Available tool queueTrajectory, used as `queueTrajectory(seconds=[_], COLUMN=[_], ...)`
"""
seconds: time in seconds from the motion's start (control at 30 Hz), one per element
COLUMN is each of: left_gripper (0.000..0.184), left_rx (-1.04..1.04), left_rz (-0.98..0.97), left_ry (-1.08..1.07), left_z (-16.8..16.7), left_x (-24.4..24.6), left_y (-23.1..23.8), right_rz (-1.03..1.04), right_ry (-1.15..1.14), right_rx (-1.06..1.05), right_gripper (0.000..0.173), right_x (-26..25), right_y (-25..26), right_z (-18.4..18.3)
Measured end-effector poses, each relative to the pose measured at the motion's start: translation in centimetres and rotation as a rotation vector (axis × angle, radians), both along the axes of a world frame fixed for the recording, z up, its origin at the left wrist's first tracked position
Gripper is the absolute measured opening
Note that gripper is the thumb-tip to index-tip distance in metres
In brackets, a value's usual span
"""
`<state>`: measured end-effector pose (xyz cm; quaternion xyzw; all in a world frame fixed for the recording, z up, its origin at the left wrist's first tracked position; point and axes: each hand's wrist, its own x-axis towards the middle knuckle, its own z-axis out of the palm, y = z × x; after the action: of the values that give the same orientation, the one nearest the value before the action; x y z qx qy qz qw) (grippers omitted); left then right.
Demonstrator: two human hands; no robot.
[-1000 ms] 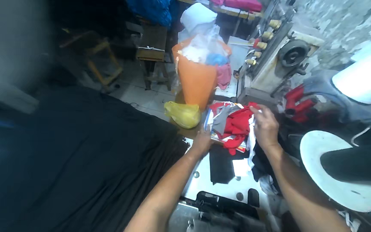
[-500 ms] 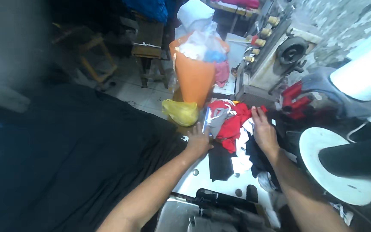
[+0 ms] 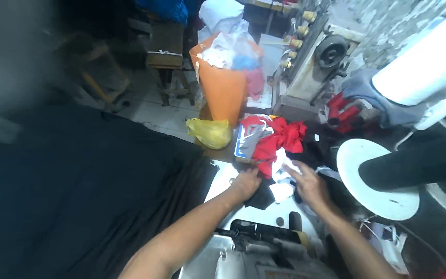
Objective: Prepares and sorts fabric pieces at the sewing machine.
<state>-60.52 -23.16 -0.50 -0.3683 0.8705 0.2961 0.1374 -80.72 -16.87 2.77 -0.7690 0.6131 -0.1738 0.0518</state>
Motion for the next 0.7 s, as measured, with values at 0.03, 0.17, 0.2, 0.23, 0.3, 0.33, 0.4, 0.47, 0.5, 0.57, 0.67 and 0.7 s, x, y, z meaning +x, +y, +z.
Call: queueTrajectory(seconds=[0.03,0.17,0.2,0.23,0.3,0.33,0.4,0.47,0.5,0.57,0.67,0.7], left_gripper=[0.034,0.034,0.035,0.034,0.034,0.034,0.035,0.035,0.037,0.046,0.052,0.066], left_rx=[0.007,0.055,0.059,0.062,0.063,0.066,0.076,0.107,0.136,0.148,0.028,0.002], left_rz=[-0.03,-0.116,-0.126,-0.137,-0.158,-0.166,-0.19,-0.21,-0.2,-0.095,0.09,0.128], left_ry=[-0.008,0.017,0.021,0.017,-0.002,-0.014,-0.048,-0.081,-0.084,0.015,0.164,0.147], left_z=[0.2,0.4,0.4,0.4,0.4,0.4,0.8,1.5,2.0,2.9,2.1,1.7], left_x=[0.1,1.4,1.8,2.0,2.2,2.3,2.3,2.3,2.4,2.5,1.6,1.0], left_y=[0.4,1.7,1.8,1.8,1.9,1.9,2.1,2.1,1.9,1.3,-0.1,-0.5], right_rz=[0.028,0.043,0.042,0.044,0.063,0.068,0.052,0.023,0.009,-0.029,-0.118,-0.14], right_ry=[0.106,0.399,0.393,0.377,0.363,0.365,0.339,0.236,0.157,-0.024,-0.221,-0.238], right_rx=[0.122,0.475,0.48,0.483,0.48,0.484,0.488,0.419,0.363,0.227,0.094,0.041], right_gripper=[0.049,0.082,0.08,0.073,0.055,0.046,0.036,0.035,0.036,0.036,0.03,0.029], right_x=[-0.1,0.4,0.5,0.5,0.6,0.6,0.6,0.3,0.2,0.1,0.5,0.6], right_y=[0.3,-0.2,-0.4,-0.5,-0.8,-0.9,-0.9,-0.5,-0.2,0.2,0.0,-0.4], right_z=[-0.8,-3.1,-3.1,-3.0,-2.9,-2.7,-2.4,-2.1,-2.0,-1.2,1.0,1.4])
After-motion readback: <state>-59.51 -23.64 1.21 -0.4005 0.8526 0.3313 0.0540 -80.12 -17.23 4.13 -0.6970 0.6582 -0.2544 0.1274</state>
